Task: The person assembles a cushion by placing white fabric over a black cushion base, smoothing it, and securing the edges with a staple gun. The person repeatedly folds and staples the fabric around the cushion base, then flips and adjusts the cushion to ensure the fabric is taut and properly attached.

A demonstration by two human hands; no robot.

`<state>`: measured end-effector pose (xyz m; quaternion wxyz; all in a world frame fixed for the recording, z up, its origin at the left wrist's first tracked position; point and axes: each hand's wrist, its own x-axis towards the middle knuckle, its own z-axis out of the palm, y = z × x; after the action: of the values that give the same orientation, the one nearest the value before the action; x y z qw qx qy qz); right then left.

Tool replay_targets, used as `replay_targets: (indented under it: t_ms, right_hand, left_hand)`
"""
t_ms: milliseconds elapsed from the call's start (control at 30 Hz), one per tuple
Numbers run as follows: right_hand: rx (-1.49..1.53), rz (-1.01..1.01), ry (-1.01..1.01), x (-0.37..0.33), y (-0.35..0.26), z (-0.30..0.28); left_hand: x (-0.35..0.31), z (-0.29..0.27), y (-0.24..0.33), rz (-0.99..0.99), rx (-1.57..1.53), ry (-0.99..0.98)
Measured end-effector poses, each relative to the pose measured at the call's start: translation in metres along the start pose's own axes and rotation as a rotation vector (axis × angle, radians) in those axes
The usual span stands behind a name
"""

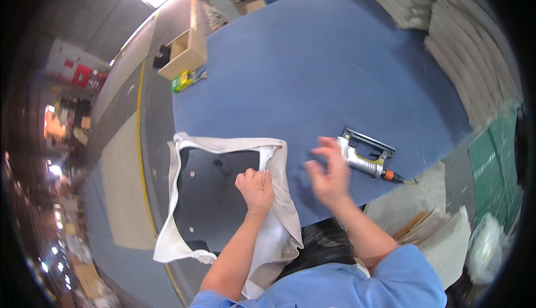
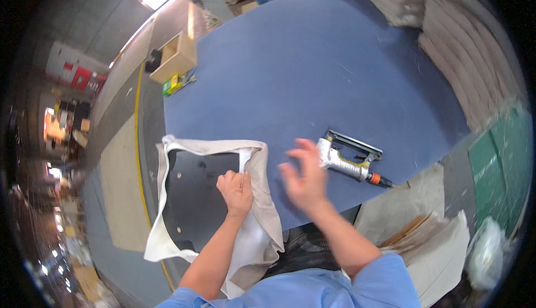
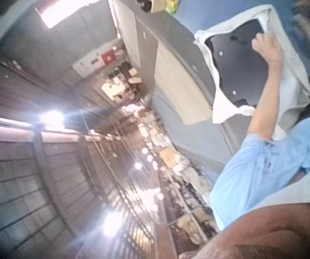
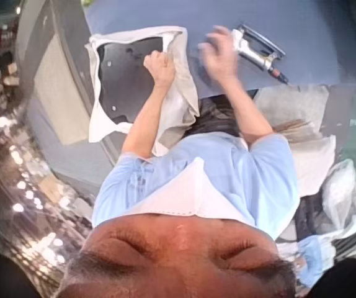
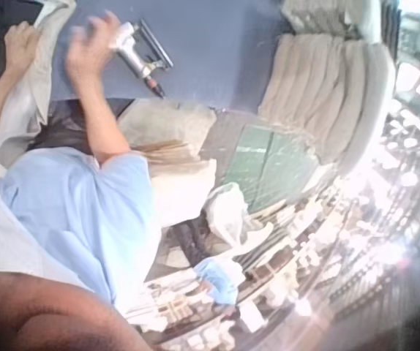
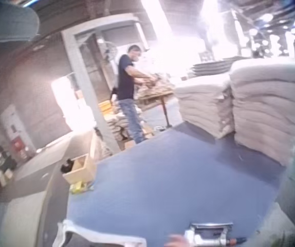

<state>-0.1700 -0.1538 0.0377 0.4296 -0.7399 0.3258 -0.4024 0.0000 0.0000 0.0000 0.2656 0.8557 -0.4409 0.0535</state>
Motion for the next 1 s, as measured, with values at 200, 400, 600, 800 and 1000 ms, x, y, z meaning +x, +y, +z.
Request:
replay_targets:
  t_ms: [200,400,600,800,1000]
  right_hand:
    - [-0.555,0.165,-0.356,0.006,0.031,-0.081]
    - [-0.685,0.077,-0.408,0.017,0.044,-0.079]
    - [-0.418,0.139,-0.619,0.047,-0.034,-0.048]
    - [-0.077,0.202,-0.971,0.061,-0.055,-0.011]
    - [-0.141,0.268,-1.1,0.068,-0.08,0.018]
  left_hand:
    - [0.004,-0.022,-0.005,0.0,-0.008,0.053]
    - [0.006,-0.022,0.002,-0.001,-0.058,0.102]
    - [0.0,-0.029,-0.008,-0.051,-0.063,0.112]
    - [0.001,-0.031,-0.001,-0.019,-0.091,0.129]
    - [0.001,-0.031,-0.007,-0.062,-0.088,0.104]
